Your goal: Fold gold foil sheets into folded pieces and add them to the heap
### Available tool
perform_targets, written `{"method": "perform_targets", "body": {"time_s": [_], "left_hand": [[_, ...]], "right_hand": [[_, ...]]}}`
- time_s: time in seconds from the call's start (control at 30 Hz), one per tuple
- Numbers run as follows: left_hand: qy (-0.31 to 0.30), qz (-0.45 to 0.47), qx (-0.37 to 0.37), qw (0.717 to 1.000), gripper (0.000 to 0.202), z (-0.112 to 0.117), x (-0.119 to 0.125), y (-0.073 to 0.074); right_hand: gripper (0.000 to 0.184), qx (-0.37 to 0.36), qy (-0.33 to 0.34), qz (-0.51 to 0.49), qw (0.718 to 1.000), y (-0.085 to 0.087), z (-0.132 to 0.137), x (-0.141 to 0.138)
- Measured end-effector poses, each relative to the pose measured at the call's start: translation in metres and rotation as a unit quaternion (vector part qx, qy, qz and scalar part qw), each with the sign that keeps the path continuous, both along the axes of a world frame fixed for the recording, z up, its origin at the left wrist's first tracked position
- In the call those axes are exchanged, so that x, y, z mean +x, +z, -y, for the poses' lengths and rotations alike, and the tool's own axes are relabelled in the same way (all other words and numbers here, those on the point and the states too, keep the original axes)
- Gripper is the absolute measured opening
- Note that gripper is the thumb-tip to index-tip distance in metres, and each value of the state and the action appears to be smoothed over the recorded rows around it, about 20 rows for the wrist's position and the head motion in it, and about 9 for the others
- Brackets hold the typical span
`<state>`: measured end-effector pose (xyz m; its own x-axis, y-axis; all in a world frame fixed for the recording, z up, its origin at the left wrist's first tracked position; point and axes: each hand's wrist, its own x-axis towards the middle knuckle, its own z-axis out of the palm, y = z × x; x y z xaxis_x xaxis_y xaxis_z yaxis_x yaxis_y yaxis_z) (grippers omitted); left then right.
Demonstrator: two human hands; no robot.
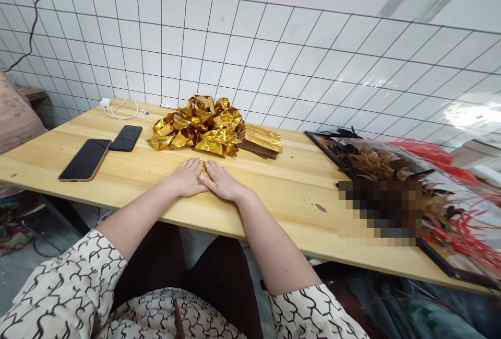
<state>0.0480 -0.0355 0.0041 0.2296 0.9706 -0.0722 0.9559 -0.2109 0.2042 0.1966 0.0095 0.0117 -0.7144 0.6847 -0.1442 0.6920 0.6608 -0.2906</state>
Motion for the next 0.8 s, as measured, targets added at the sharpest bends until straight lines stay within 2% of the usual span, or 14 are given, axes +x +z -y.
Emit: {"method": "perform_targets", "body": {"time_s": [0.27, 0.53, 0.67, 0.8], "left_hand": [[0.020, -0.005, 0.000, 1.000, 0.092, 0.004, -0.004, 0.002], [0.011, -0.008, 0.003, 1.000, 0.093, 0.003, -0.007, 0.001], [0.015, -0.005, 0.020, 1.000, 0.085, 0.002, -0.010, 0.000], [0.021, -0.007, 0.061, 0.998, 0.065, 0.000, -0.015, 0.002]], "right_hand": [[0.080, -0.002, -0.014, 0.016, 1.000, 0.008, -0.001, 0.007], [0.055, 0.038, -0.029, 0.035, 0.998, 0.017, -0.005, 0.017], [0.047, 0.048, -0.046, 0.052, 0.996, 0.023, -0.006, 0.019], [0.038, 0.060, -0.041, 0.047, 0.996, 0.026, -0.008, 0.022]]}}
